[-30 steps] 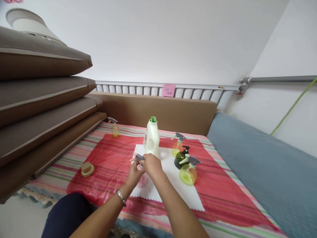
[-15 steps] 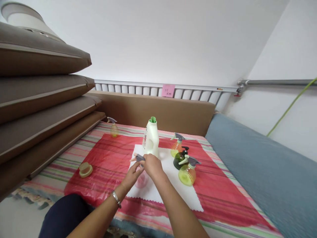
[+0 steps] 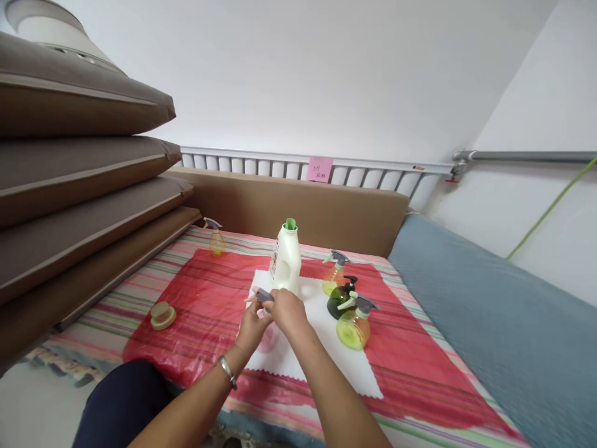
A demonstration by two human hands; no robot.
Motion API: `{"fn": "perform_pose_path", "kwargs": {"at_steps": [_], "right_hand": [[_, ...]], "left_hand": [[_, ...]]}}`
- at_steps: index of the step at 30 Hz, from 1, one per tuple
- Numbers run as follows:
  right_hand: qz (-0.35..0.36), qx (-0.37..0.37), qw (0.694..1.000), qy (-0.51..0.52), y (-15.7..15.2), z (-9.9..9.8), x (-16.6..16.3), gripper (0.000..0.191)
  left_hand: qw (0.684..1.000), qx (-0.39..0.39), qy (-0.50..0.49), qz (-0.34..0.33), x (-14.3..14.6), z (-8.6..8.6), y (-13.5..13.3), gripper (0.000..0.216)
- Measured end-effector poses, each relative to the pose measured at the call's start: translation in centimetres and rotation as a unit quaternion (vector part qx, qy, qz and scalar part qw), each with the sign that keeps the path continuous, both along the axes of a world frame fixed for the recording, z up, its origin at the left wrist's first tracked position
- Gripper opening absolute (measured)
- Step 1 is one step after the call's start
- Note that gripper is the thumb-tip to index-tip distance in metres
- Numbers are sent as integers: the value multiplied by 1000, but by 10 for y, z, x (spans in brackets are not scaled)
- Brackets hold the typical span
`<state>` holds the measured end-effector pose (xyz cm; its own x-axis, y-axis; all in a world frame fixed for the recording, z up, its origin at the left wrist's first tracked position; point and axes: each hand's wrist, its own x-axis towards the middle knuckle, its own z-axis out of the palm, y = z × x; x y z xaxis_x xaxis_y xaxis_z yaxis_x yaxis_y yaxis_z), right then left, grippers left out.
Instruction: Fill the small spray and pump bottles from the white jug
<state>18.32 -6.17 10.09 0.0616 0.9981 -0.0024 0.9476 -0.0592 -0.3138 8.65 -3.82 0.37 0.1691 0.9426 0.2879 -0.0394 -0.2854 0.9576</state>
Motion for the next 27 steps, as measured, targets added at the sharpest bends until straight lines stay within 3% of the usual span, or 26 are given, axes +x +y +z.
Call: {"fn": "perform_pose_path", "kwargs": {"at_steps": [6,12,16,21,24,27], "right_hand": [[-9,-3,1000,1,-1,1,0,15],[-3,21,1000,13,-7,12,-2,13],[11,62,998,31,-14,36,0,13],[6,131,989,69,-37,78,17,18],[-49,252,954,155,-49,86,31,20],[-132,314,854,394,-46,63,42,29]], "left_hand": [[998,12,63,16,-2,-11,-3,50],[991,15,126,44,-4,-26,4,41],[990,26,133,42,-3,-30,6,34],[990,41,134,31,-7,-36,3,56],[990,53,129,33,-10,-40,-2,58],[988,79,114,65,-14,-43,-9,53]]}}
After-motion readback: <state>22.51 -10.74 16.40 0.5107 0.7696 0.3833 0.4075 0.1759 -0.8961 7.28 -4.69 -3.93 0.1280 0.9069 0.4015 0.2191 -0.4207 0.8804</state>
